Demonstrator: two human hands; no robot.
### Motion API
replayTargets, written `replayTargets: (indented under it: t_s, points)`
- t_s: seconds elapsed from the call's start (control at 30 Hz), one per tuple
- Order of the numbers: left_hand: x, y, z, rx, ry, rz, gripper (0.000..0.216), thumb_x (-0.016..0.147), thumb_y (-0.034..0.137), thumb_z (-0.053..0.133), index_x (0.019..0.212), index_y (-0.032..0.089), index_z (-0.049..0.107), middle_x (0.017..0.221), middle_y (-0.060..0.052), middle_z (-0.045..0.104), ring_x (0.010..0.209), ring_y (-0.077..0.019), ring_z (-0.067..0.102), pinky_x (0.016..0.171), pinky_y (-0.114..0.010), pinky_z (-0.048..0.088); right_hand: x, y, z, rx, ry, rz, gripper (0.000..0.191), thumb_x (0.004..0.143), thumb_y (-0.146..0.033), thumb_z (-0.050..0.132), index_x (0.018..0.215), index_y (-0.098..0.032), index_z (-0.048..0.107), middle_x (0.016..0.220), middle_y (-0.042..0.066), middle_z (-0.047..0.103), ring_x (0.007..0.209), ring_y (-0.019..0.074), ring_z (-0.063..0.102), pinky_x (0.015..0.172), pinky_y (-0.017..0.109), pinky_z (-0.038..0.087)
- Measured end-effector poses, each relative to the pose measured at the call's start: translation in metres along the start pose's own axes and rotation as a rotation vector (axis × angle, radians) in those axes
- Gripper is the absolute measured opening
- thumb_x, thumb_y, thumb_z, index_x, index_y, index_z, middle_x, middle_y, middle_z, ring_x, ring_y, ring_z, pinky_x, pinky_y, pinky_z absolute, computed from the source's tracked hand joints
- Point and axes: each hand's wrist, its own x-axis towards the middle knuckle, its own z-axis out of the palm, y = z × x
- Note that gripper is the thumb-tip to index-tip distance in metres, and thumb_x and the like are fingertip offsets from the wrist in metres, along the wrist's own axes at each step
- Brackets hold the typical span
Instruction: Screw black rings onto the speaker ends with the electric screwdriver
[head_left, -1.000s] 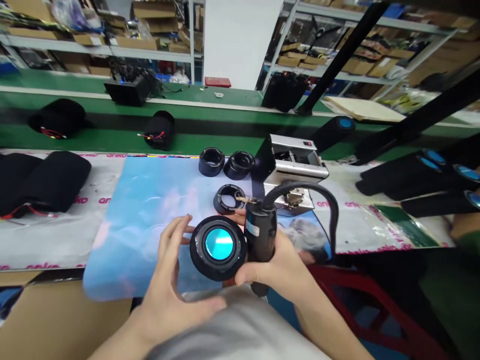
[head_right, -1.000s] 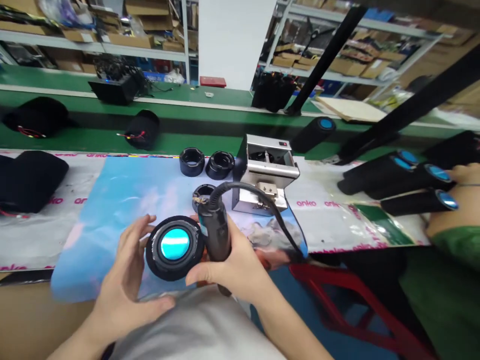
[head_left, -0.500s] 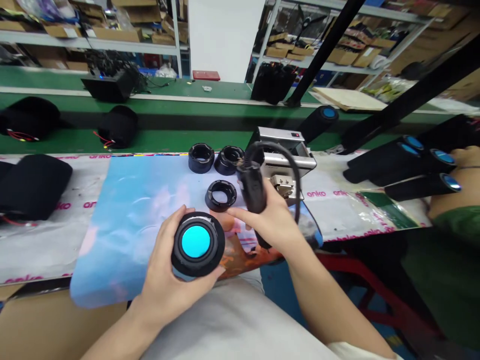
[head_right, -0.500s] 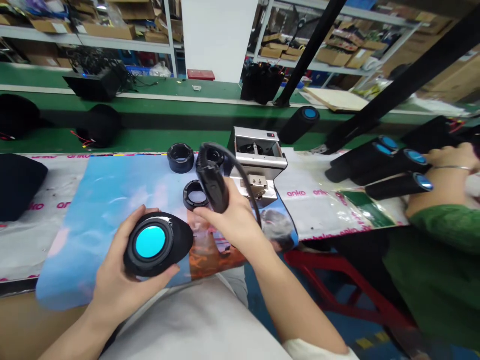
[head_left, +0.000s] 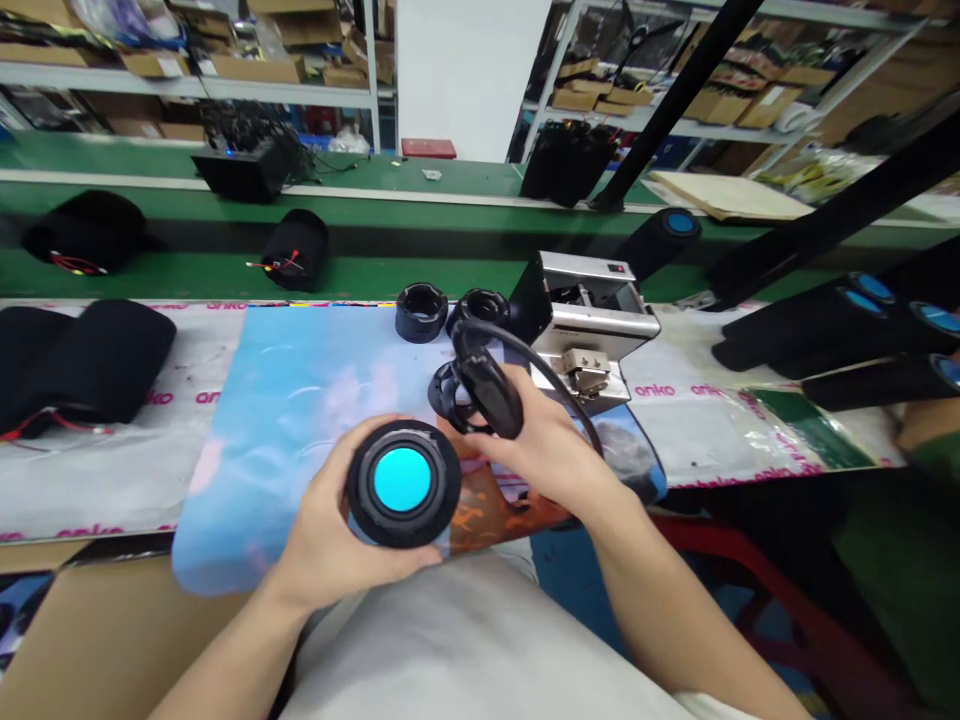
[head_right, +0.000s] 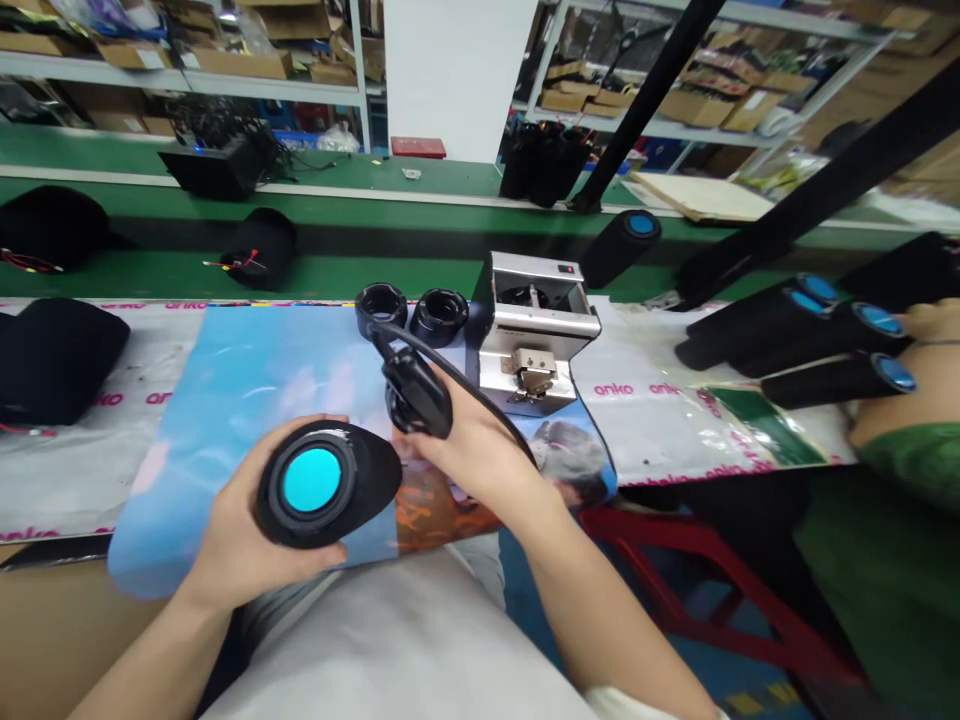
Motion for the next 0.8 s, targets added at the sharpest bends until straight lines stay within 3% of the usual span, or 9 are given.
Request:
replayTargets:
  t_s: [0.07, 0.2, 0.27, 0.37, 0.47, 0.57, 0.67, 0.8]
  points:
    - [0.001, -0.005, -0.004, 0.077, 0.142, 0.059, 0.091, 0.065, 0.054, 0.102, 0.141, 0.023, 0.065, 0.134, -0.012, 0.075, 0.120, -0.0361, 0.078, 0.102, -0.049, 0.067, -0.017, 0.013, -0.010, -0.009, -0.092, 0.040, 0.080, 0.082, -0.026, 0.081, 0.157, -0.035, 0.053, 0.131, 0.000, 0.072, 0.115, 0.0221, 0.073, 0.105, 0.035, 0.060]
    - [0.004, -0.010, -0.004, 0.143, 0.301, 0.098, 0.090, 0.064, 0.049, 0.103, 0.140, 0.024, 0.062, 0.137, -0.012, 0.069, 0.124, -0.0363, 0.074, 0.110, -0.054, 0.061, -0.039, 0.044, -0.015, -0.013, -0.208, 0.081, 0.084, 0.081, -0.012, 0.072, 0.159, -0.041, 0.054, 0.155, -0.004, 0.061, 0.142, 0.0229, 0.062, 0.121, 0.037, 0.053]
    - [0.007, -0.008, -0.001, 0.112, 0.280, 0.086, 0.093, 0.065, 0.046, 0.103, 0.144, 0.026, 0.059, 0.141, -0.012, 0.068, 0.131, -0.0367, 0.071, 0.116, -0.056, 0.057, -0.046, 0.057, -0.014, 0.000, -0.182, 0.115, 0.086, 0.084, -0.011, 0.069, 0.163, -0.040, 0.050, 0.161, -0.005, 0.055, 0.149, 0.0229, 0.057, 0.127, 0.039, 0.049]
    - [0.008, 0.001, 0.006, 0.088, 0.228, 0.025, 0.098, 0.069, 0.047, 0.102, 0.152, 0.030, 0.055, 0.144, -0.010, 0.069, 0.132, -0.0364, 0.071, 0.119, -0.058, 0.055, -0.055, 0.065, -0.007, 0.018, -0.041, 0.184, 0.082, 0.088, -0.022, 0.074, 0.164, -0.033, 0.046, 0.160, 0.000, 0.056, 0.149, 0.0245, 0.057, 0.127, 0.042, 0.049]
    - [0.006, 0.009, 0.015, 0.173, 0.277, -0.049, 0.097, 0.068, 0.051, 0.102, 0.153, 0.034, 0.057, 0.146, -0.007, 0.067, 0.132, -0.0363, 0.070, 0.119, -0.056, 0.057, -0.060, 0.059, 0.007, 0.014, 0.107, 0.237, 0.074, 0.086, -0.033, 0.083, 0.154, -0.026, 0.055, 0.149, 0.007, 0.063, 0.141, 0.0281, 0.061, 0.125, 0.045, 0.051]
    - [0.003, 0.011, 0.024, 0.202, 0.297, -0.064, 0.100, 0.067, 0.058, 0.101, 0.153, 0.035, 0.056, 0.152, -0.008, 0.062, 0.135, -0.0363, 0.067, 0.120, -0.054, 0.056, -0.058, 0.050, 0.023, -0.019, 0.190, 0.270, 0.066, 0.083, -0.035, 0.088, 0.143, -0.020, 0.064, 0.153, 0.013, 0.057, 0.144, 0.0370, 0.057, 0.128, 0.057, 0.046]
    - [0.006, 0.008, 0.027, 0.190, 0.253, -0.032, 0.103, 0.066, 0.061, 0.101, 0.155, 0.034, 0.055, 0.152, -0.009, 0.061, 0.133, -0.0357, 0.069, 0.117, -0.052, 0.058, -0.057, 0.049, 0.028, -0.022, 0.168, 0.247, 0.057, 0.087, -0.026, 0.080, 0.142, -0.019, 0.066, 0.154, 0.014, 0.057, 0.146, 0.0395, 0.055, 0.129, 0.062, 0.043]
    - [0.013, 0.005, 0.022, 0.137, 0.184, 0.022, 0.108, 0.065, 0.062, 0.101, 0.155, 0.029, 0.053, 0.145, -0.010, 0.067, 0.128, -0.0342, 0.072, 0.112, -0.049, 0.060, -0.059, 0.059, 0.016, 0.028, 0.086, 0.167, 0.074, 0.082, -0.012, 0.074, 0.154, -0.028, 0.060, 0.159, 0.007, 0.056, 0.153, 0.0277, 0.053, 0.134, 0.046, 0.043]
